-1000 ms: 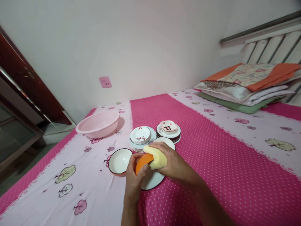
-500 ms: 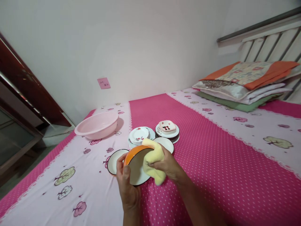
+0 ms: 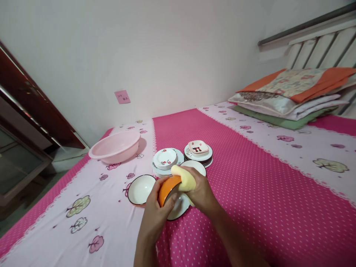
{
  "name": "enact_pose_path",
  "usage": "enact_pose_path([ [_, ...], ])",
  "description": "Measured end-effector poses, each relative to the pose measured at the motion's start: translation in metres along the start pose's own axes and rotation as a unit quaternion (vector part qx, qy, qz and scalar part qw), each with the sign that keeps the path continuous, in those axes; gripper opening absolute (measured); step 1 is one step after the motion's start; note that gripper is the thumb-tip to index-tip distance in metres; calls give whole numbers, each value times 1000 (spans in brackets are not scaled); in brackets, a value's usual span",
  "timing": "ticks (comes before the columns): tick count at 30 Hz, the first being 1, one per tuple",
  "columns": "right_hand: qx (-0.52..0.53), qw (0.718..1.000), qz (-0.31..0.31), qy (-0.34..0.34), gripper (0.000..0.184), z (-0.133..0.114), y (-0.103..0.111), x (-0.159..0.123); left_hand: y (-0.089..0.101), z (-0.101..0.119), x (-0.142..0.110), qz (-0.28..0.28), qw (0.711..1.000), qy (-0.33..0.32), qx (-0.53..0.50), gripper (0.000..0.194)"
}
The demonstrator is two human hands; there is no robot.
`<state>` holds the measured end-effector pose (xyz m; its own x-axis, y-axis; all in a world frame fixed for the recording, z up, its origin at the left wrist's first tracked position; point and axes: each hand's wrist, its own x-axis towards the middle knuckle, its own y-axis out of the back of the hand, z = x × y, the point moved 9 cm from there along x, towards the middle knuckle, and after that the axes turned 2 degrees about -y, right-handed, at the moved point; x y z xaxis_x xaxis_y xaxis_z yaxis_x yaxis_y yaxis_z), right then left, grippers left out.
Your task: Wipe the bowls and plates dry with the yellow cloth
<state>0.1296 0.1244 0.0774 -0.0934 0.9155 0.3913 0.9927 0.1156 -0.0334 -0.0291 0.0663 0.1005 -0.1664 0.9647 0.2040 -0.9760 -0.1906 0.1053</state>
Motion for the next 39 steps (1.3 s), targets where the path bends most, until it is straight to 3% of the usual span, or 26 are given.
enact_pose_path([
  [2,-97,992,-37,72,59,-20,-7,-4,1,-2,1,-4,1000,2,24,44],
  [4,-134,984,-53,100,62,-30,-13,-6,5,-4,2,12,999,-2,31,47],
  [11,-112,989,-58,75,75,-40,-16,-1,18,-3,0,85,995,-45,-21,57],
  [16,75,994,-39,-66,76,-9,-10,3,26,-10,-3,133,984,-70,-97,53],
  [21,300,937,-28,-176,70,22,-42,-7,27,-13,-9,204,951,-90,-215,54],
  [24,340,920,-8,-193,58,30,-63,-15,25,-10,-13,234,940,-105,-225,51],
  [27,310,934,17,-178,49,35,-62,-15,23,-6,-10,214,954,-111,-177,54],
  [32,221,964,57,-135,58,28,-19,-3,14,5,-1,92,992,-75,-37,53],
  [35,88,995,14,-43,65,-3,-4,1,10,10,-1,37,998,-38,35,51],
  [37,-12,999,-26,21,64,-23,-6,-1,9,10,-2,25,998,-19,52,51],
  [39,-53,997,-47,42,65,-32,-10,-3,11,9,-2,33,998,-11,46,48],
])
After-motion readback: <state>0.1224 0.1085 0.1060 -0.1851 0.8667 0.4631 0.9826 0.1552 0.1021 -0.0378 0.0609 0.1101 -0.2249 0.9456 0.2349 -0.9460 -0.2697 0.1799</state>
